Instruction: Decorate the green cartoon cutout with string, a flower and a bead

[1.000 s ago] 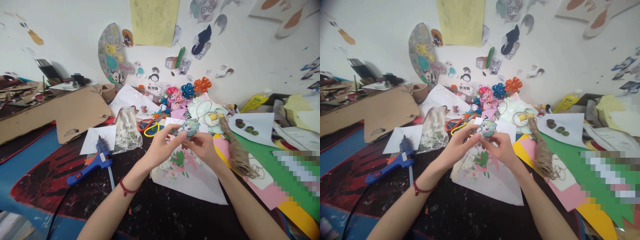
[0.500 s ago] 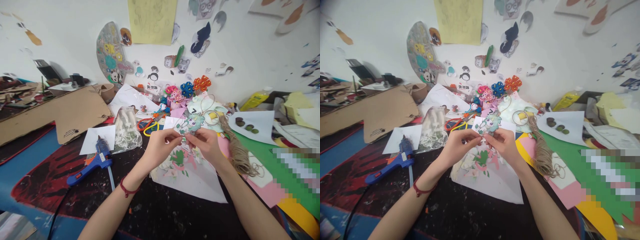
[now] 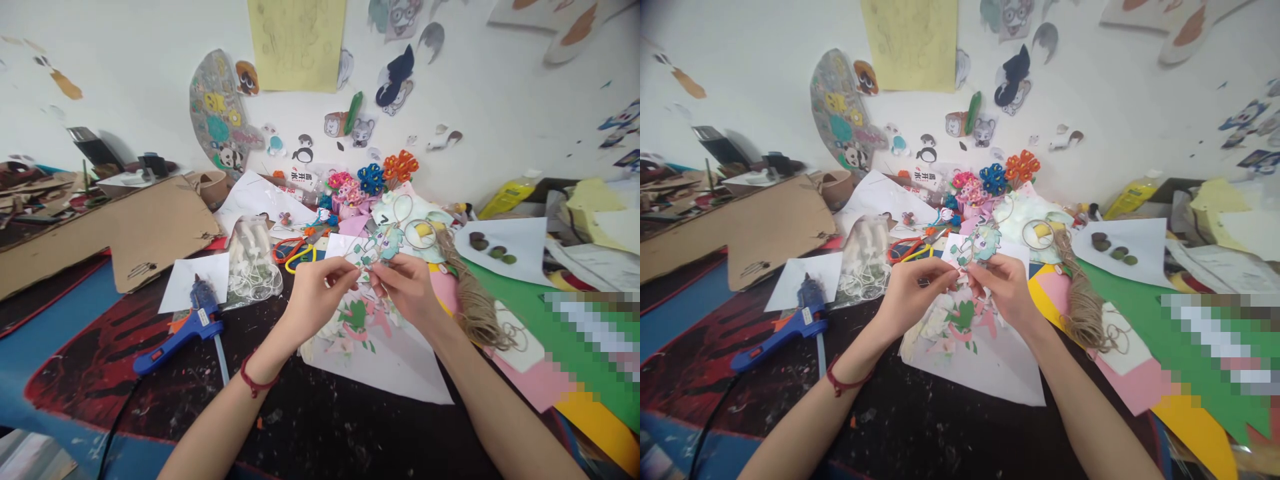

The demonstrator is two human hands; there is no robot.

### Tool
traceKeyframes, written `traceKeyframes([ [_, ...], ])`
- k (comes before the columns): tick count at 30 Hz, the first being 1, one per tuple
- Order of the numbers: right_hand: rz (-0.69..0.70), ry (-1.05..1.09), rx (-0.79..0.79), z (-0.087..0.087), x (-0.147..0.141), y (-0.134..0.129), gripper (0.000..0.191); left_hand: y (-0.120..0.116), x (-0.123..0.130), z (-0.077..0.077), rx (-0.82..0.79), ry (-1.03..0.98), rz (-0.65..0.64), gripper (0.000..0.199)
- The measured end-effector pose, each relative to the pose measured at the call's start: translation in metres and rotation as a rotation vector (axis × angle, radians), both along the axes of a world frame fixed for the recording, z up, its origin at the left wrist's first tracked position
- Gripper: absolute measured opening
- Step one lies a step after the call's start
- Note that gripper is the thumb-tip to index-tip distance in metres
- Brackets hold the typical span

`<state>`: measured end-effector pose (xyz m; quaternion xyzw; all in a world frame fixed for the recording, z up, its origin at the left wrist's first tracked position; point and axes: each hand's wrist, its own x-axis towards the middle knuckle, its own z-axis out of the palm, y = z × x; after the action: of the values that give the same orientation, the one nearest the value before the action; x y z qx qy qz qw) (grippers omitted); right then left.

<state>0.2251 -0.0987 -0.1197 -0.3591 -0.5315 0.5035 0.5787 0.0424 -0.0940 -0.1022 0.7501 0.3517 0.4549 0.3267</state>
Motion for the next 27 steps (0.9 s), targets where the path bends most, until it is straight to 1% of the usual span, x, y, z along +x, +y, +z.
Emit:
traceKeyframes([
  [5,-0.006,0.060,-0.019,0.003,-0.005,-0.003,0.023,0.001,0.000,-0.001,-0.047,-0.041,-0.028,0.017],
  [11,-0.031,0.088,0.010,0.005,-0.006,-0.006,0.024,0.001,0.000,-0.002,-0.088,-0.086,-0.054,0.016],
  [15,-0.030,-0.048,0.077,-0.002,-0.003,-0.003,0.021,0.002,0.000,0.001,-0.059,-0.063,-0.084,0.019],
  [17,-0.028,-0.117,0.104,-0.005,-0.001,-0.002,0.021,0.003,0.000,0.000,-0.032,-0.013,-0.067,0.023],
  [19,-0.046,-0.163,0.126,-0.006,0.000,-0.002,0.021,0.005,0.000,-0.001,-0.007,0.019,-0.017,0.020],
  [21,-0.103,-0.239,0.159,-0.005,0.000,-0.003,0.022,0.005,0.000,-0.003,0.080,0.024,0.108,0.013],
  [23,-0.226,-0.386,0.239,-0.002,0.000,-0.005,0.025,0.003,0.000,-0.002,0.232,0.014,0.284,0.014],
  [24,-0.304,-0.482,0.298,-0.001,0.000,-0.005,0.027,0.001,-0.001,-0.002,0.294,0.011,0.342,0.014],
  [25,-0.382,-0.580,0.369,0.000,-0.001,-0.006,0.029,0.000,-0.001,-0.001,0.324,0.014,0.362,0.016],
  [27,-0.506,-0.740,0.521,-0.001,-0.001,-0.006,0.029,-0.003,0.000,0.002,0.286,0.026,0.298,0.029],
])
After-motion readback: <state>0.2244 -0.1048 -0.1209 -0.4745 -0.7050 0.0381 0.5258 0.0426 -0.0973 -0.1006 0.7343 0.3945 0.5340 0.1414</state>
